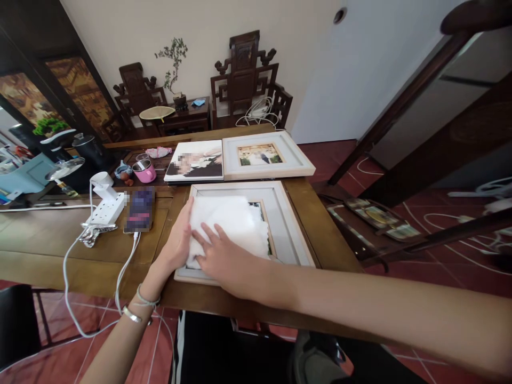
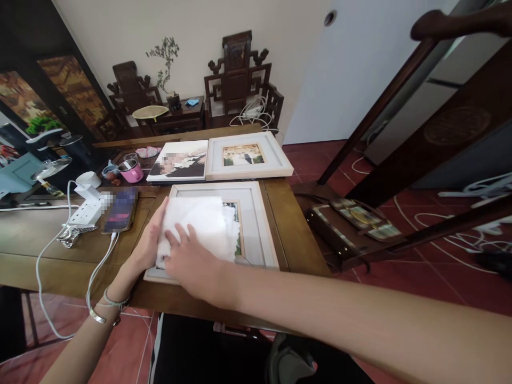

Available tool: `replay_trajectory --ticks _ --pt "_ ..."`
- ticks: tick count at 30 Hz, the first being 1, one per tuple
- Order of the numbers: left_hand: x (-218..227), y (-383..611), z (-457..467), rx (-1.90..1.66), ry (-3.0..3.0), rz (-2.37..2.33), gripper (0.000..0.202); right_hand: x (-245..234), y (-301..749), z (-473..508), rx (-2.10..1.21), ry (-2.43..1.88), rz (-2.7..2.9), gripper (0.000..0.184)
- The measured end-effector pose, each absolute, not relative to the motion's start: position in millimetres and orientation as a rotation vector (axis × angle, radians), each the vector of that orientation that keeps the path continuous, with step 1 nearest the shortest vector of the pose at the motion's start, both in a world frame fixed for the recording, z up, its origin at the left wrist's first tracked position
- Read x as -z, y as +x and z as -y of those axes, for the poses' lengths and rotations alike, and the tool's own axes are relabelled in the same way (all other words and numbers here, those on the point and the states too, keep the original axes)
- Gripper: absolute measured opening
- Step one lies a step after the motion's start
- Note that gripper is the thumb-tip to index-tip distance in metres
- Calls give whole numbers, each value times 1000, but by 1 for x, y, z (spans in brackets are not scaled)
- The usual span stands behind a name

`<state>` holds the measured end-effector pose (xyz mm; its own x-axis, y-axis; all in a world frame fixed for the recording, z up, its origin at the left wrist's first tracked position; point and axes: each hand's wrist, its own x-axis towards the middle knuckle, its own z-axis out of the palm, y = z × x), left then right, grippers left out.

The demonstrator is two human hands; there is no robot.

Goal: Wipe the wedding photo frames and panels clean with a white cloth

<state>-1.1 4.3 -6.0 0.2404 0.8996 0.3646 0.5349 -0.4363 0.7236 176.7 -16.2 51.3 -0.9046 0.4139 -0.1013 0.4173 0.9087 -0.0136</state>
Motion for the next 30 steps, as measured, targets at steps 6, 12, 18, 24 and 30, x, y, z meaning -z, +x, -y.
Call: replay_trajectory --ticks 6,12,18,24,30 --pt "4 1 -5 -976 2025 -1456 68 -65 197 32 267 451 -2966 42" --pt "5 2 -7 -872 2143 -1486 60 -71 216 20 290 559 -2898 41" --pt "7 1 -5 -882 2171 -1414 61 -38 201 -6 -88 648 -3078 29" --pt "6 1 -6 -827 2219 -1376 62 -30 182 -58 -297 835 -3026 30" --pt "0 4 -5 -755 2267 -1401 54 -36 181 -99 -337 926 -3002 35"
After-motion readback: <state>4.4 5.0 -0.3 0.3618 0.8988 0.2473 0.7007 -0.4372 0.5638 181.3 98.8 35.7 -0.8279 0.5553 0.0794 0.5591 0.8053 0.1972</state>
